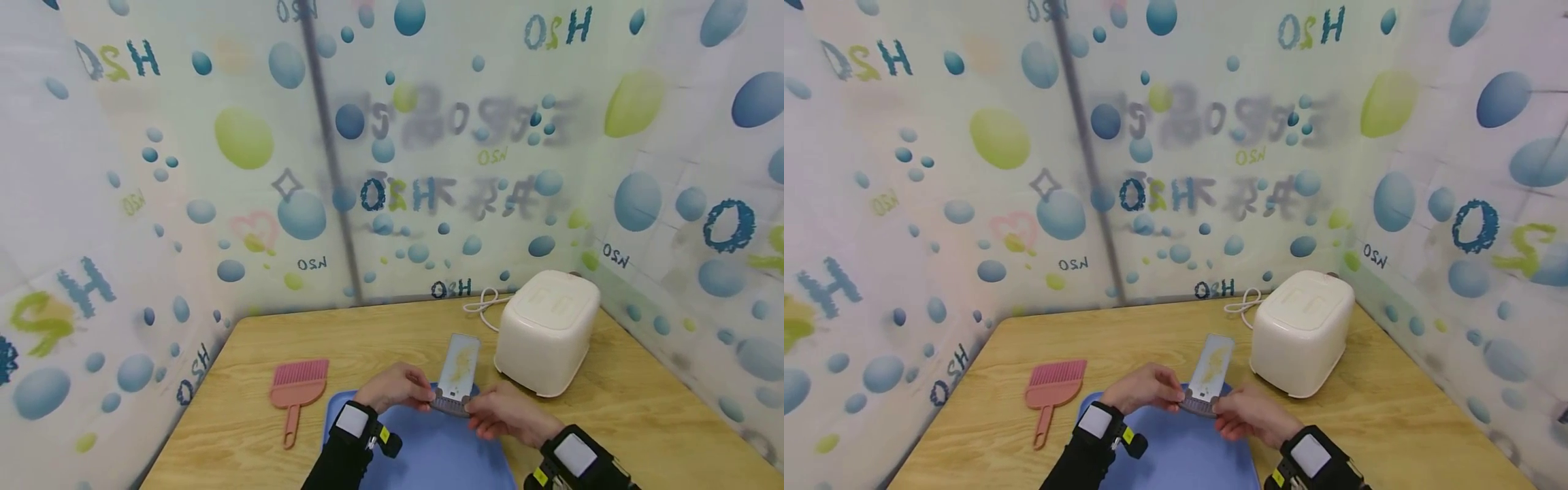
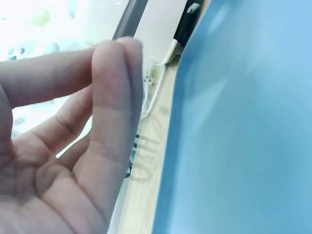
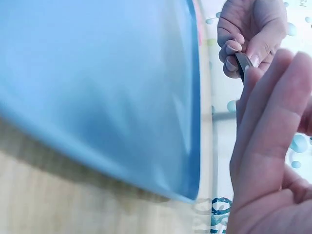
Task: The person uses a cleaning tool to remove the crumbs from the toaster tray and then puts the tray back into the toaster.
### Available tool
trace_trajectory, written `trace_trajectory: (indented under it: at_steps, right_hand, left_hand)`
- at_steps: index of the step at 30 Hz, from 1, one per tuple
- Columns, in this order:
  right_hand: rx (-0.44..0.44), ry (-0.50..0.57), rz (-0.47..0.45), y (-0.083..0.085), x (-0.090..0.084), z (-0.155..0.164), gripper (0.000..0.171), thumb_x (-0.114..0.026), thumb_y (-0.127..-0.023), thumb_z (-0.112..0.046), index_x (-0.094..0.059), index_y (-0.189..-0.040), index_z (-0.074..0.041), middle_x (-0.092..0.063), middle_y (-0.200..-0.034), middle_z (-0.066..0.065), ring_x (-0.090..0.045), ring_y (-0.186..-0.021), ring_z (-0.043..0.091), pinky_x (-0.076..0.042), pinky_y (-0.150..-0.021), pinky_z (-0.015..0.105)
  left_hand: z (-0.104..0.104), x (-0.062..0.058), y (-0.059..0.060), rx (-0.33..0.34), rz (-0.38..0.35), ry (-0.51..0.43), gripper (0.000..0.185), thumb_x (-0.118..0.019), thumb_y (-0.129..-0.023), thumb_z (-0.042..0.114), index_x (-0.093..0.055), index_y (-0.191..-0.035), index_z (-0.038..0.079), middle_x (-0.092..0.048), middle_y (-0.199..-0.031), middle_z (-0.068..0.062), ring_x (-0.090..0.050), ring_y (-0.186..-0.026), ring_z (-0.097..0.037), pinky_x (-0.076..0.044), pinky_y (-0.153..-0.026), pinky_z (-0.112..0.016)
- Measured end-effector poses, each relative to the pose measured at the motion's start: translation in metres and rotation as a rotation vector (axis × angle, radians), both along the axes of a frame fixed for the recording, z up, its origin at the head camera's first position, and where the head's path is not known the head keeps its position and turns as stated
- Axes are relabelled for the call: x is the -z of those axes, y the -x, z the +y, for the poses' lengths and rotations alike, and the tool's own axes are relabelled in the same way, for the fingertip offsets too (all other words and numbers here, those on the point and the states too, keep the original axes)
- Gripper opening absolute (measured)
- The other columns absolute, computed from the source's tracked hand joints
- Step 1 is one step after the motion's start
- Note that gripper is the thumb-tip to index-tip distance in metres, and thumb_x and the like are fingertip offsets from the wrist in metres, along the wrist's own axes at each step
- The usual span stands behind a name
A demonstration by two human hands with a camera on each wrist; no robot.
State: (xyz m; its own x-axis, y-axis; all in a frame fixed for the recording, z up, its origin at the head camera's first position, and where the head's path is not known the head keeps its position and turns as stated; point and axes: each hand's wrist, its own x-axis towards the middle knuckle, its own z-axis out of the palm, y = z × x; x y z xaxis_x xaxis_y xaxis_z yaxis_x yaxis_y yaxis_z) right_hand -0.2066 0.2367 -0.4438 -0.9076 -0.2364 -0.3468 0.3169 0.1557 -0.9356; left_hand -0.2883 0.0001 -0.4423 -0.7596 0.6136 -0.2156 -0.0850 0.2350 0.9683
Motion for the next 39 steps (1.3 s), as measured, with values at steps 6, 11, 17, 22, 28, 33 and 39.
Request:
trace_trajectory:
  at_steps: [6,11,17,22,28,33,39]
  right_hand:
    - [0.067,0.019,0.042,0.009,-0.010,-0.007,0.022,-0.064,-0.093,-0.011,-0.066,-0.101,0.010,-0.071,-0.076,0.009,-0.069,-0.061,0.011,-0.058,-0.058,0.023]
    - [0.116,0.013,0.048,0.016,-0.016,-0.013,0.024,-0.063,-0.096,-0.012,-0.066,-0.105,0.009,-0.072,-0.080,0.011,-0.070,-0.065,0.014,-0.060,-0.062,0.026]
    - [0.235,0.045,0.061,0.023,-0.022,-0.022,0.031,-0.060,-0.098,-0.012,-0.063,-0.114,0.015,-0.073,-0.086,0.016,-0.072,-0.071,0.018,-0.061,-0.067,0.030]
    - [0.311,0.091,0.092,0.028,-0.027,-0.032,0.035,-0.058,-0.100,-0.011,-0.060,-0.120,0.018,-0.073,-0.089,0.021,-0.074,-0.075,0.022,-0.062,-0.069,0.033]
    - [0.351,0.103,0.108,0.032,-0.031,-0.037,0.036,-0.055,-0.103,-0.011,-0.058,-0.124,0.017,-0.073,-0.093,0.022,-0.075,-0.078,0.024,-0.062,-0.072,0.033]
    - [0.353,0.105,0.123,0.032,-0.033,-0.040,0.036,-0.054,-0.103,-0.010,-0.057,-0.126,0.017,-0.074,-0.090,0.019,-0.075,-0.078,0.024,-0.061,-0.072,0.033]
    - [0.371,0.136,0.144,0.032,-0.034,-0.046,0.036,-0.056,-0.102,-0.010,-0.057,-0.126,0.017,-0.074,-0.093,0.021,-0.075,-0.078,0.023,-0.061,-0.073,0.033]
  left_hand:
    - [-0.006,-0.002,-0.003,-0.099,0.028,-0.065,0.008,-0.072,-0.092,0.001,-0.070,-0.096,-0.005,-0.068,-0.084,-0.010,-0.069,-0.069,-0.014,-0.061,-0.074,-0.033]
    - [-0.008,-0.006,-0.002,-0.170,0.075,-0.111,0.009,-0.074,-0.091,0.004,-0.070,-0.094,-0.002,-0.070,-0.083,-0.009,-0.070,-0.069,-0.015,-0.061,-0.076,-0.035]
    - [-0.007,-0.010,0.000,-0.216,0.088,-0.184,0.011,-0.074,-0.091,0.005,-0.068,-0.094,-0.004,-0.069,-0.085,-0.010,-0.069,-0.069,-0.014,-0.061,-0.075,-0.033]
    - [-0.008,-0.012,-0.001,-0.272,0.098,-0.226,0.012,-0.073,-0.092,0.006,-0.068,-0.095,-0.005,-0.069,-0.090,-0.011,-0.070,-0.072,-0.015,-0.061,-0.076,-0.033]
    - [-0.009,-0.015,-0.001,-0.316,0.106,-0.276,0.012,-0.073,-0.092,0.005,-0.067,-0.095,-0.005,-0.069,-0.093,-0.013,-0.071,-0.075,-0.017,-0.061,-0.076,-0.032]
    - [-0.012,-0.019,-0.002,-0.329,0.112,-0.275,0.013,-0.073,-0.092,0.005,-0.067,-0.096,-0.005,-0.069,-0.093,-0.013,-0.071,-0.075,-0.016,-0.061,-0.076,-0.032]
    - [-0.013,-0.019,-0.002,-0.334,0.100,-0.290,0.011,-0.071,-0.093,0.004,-0.066,-0.095,-0.006,-0.069,-0.094,-0.014,-0.071,-0.075,-0.017,-0.061,-0.076,-0.032]
